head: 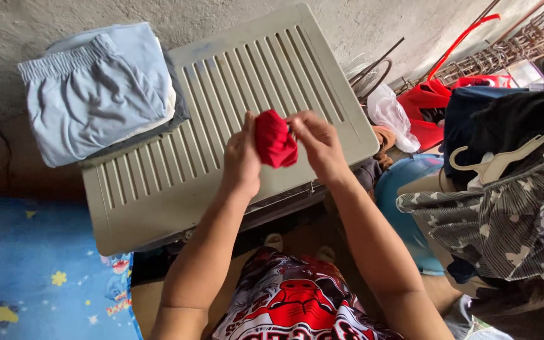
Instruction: The person folds several items of clothing by hand, including shorts, a shirt, and underwear, picking them one at a time from a pile. They place each folded item onto a plastic dresser while occasionally moving hangers out of the way.
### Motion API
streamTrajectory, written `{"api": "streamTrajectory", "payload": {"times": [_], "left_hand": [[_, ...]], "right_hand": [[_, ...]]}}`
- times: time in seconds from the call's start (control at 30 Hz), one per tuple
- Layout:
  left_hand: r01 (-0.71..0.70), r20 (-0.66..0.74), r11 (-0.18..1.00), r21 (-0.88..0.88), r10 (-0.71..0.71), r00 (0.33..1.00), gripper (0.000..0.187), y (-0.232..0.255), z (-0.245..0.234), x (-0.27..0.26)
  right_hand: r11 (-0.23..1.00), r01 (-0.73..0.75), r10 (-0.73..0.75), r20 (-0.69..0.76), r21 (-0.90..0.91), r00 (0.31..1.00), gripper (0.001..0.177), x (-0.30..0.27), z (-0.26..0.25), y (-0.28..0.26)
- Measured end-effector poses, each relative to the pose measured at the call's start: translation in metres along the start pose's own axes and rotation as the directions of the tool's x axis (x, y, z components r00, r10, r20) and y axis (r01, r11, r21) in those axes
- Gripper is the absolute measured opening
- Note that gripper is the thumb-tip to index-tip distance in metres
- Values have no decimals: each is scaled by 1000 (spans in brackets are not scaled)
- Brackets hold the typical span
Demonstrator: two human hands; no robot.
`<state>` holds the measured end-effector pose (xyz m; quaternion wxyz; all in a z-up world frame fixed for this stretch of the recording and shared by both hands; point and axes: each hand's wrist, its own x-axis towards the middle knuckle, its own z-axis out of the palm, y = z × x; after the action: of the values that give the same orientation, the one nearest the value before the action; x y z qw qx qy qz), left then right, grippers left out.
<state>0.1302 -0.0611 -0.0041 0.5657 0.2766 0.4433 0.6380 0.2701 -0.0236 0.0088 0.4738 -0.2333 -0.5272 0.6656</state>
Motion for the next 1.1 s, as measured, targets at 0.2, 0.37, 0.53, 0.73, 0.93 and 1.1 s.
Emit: {"api": "streamTrajectory", "payload": {"times": [0.2,0.37,0.53,0.73,0.93,1.1], "left_hand": [[-215,67,961,173,206,976,47,16,3,-2],[-78,237,994,79,58,970,46,11,-5,-3],[-420,545,857,298,208,812,46,13,-2,-4],[-470,505,767,437,223,834,36,31,-1,-2],[-588,505,-39,808,558,658,30,61,-5,1],[-639,574,-57,767,507,643,27,53,-17,20]], "right_hand": [[930,112,-100,51,-351,994,25,5,29,-42],[988,-97,98,3,-120,995,23,10,1,3],[968,-141,138,28,207,990,39,26,16,-23],[994,-12,32,178,-110,983,52,46,11,-35],[901,147,23,384,-407,923,37,44,23,-46],[864,-124,233,168,-487,958,18,57,7,-4]]}}
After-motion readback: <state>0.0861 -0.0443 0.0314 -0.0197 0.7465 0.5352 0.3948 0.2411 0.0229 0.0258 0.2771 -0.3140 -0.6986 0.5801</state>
